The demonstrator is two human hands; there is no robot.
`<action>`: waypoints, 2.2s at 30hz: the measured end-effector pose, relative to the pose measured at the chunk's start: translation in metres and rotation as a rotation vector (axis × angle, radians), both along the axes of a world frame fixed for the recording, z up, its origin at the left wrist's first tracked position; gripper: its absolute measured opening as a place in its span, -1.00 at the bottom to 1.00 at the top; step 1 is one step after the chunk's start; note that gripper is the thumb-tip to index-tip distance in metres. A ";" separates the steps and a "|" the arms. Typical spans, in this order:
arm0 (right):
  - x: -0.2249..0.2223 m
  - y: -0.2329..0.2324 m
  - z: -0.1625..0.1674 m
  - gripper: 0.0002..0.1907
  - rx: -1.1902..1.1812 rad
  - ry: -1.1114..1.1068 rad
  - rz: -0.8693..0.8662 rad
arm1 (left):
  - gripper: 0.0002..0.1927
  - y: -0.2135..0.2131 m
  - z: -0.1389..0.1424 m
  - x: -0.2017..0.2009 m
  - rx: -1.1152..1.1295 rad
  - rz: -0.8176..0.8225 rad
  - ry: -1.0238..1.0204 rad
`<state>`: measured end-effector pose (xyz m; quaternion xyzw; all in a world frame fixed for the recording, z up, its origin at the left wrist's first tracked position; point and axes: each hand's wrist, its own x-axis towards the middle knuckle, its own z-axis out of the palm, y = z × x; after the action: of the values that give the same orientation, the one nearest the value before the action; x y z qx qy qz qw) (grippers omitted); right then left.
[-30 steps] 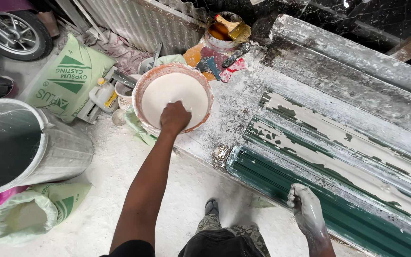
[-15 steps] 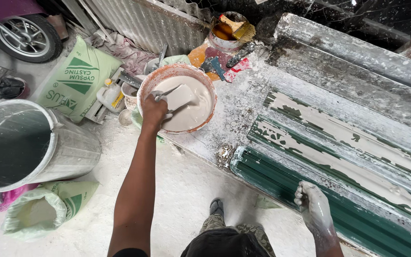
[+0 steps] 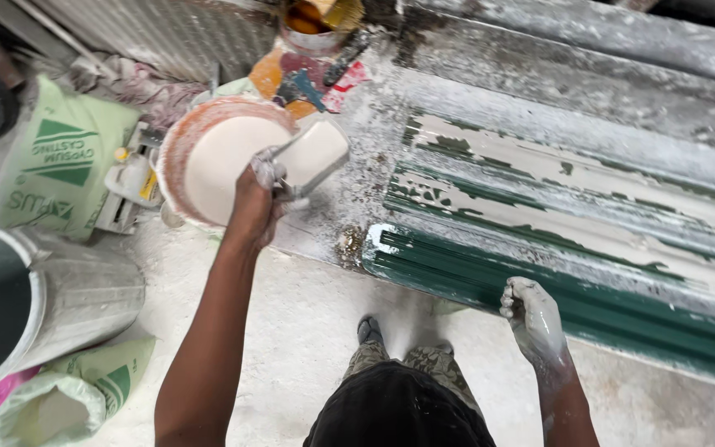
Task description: The person scoops white gypsum powder by hand from a bag into a clay bowl, adds water, and mixes the plaster with their hand. They then use a small trowel to scoop the mixed plaster and spread it along green mold strips lying on the workbench.
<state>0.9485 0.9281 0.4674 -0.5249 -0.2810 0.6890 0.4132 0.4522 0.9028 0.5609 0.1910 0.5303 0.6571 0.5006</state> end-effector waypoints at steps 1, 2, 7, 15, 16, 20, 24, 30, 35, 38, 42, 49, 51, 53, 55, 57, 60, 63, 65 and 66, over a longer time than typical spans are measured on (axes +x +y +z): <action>0.005 -0.002 -0.001 -0.89 -0.001 0.006 -0.017 | -0.56 0.003 -0.006 0.015 0.035 -0.034 -0.034; 0.010 -0.006 0.000 -0.89 -0.011 0.005 -0.037 | -0.53 0.004 -0.013 0.027 0.068 -0.066 -0.069; 0.036 -0.022 0.005 -0.89 -0.019 -0.020 -0.124 | -0.51 0.005 -0.075 0.100 -0.074 -0.145 -0.160; 0.068 -0.046 0.009 -0.88 -0.029 -0.018 -0.213 | -0.62 0.005 -0.172 0.134 -0.106 -0.259 -0.019; 0.070 -0.048 0.009 -0.88 -0.026 -0.024 -0.220 | -0.62 0.006 -0.179 0.133 -0.116 -0.262 0.023; 0.074 -0.052 0.010 -0.89 -0.026 -0.021 -0.227 | -0.58 0.003 -0.199 0.120 -0.135 -0.273 0.149; 0.072 -0.053 0.011 -0.91 -0.043 -0.037 -0.225 | -0.58 -0.003 -0.203 0.107 -0.009 -0.233 0.418; 0.064 -0.050 0.012 -0.91 -0.046 -0.022 -0.194 | -0.56 -0.008 -0.190 0.102 -0.018 -0.237 0.373; 0.063 -0.049 0.013 -0.89 -0.045 -0.014 -0.185 | -0.58 -0.004 -0.182 0.110 0.049 -0.253 0.561; 0.068 -0.051 0.011 -0.89 -0.045 -0.024 -0.184 | -0.59 0.002 -0.181 0.120 0.048 -0.300 0.449; 0.079 -0.057 0.006 -0.89 -0.027 -0.018 -0.209 | -0.57 0.014 -0.181 0.140 0.054 -0.349 0.598; 0.118 -0.078 0.004 -0.88 -0.006 -0.014 -0.312 | -0.57 0.039 -0.175 0.199 0.137 -0.469 0.600; 0.132 -0.084 0.006 -0.88 -0.003 0.000 -0.356 | -0.58 0.048 -0.172 0.220 0.225 -0.483 0.590; 0.147 -0.091 0.007 -0.88 0.000 0.005 -0.396 | -0.58 0.057 -0.169 0.243 0.242 -0.519 0.633; 0.163 -0.097 0.009 -0.87 0.004 0.002 -0.432 | -0.59 0.066 -0.166 0.267 0.238 -0.559 0.638; 0.183 -0.106 0.011 -0.87 0.009 0.002 -0.460 | -0.59 0.073 -0.163 0.294 0.205 -0.606 0.606; 0.216 -0.116 0.012 -0.85 0.001 -0.021 -0.510 | -0.56 0.083 -0.158 0.334 0.092 -0.688 0.537; 0.254 -0.124 0.012 -0.85 0.002 -0.004 -0.554 | -0.57 0.092 -0.155 0.380 0.156 -0.698 0.610; 0.285 -0.128 0.013 -0.84 -0.004 0.004 -0.566 | -0.56 0.098 -0.154 0.411 0.192 -0.707 0.627; 0.303 -0.131 0.014 -0.83 -0.013 -0.002 -0.566 | -0.56 0.100 -0.154 0.428 0.208 -0.709 0.634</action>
<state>1.2512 0.7972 0.4812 -0.5858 -0.1193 0.5476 0.5855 0.8802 1.0029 0.4070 0.5996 0.4903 0.4050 0.4858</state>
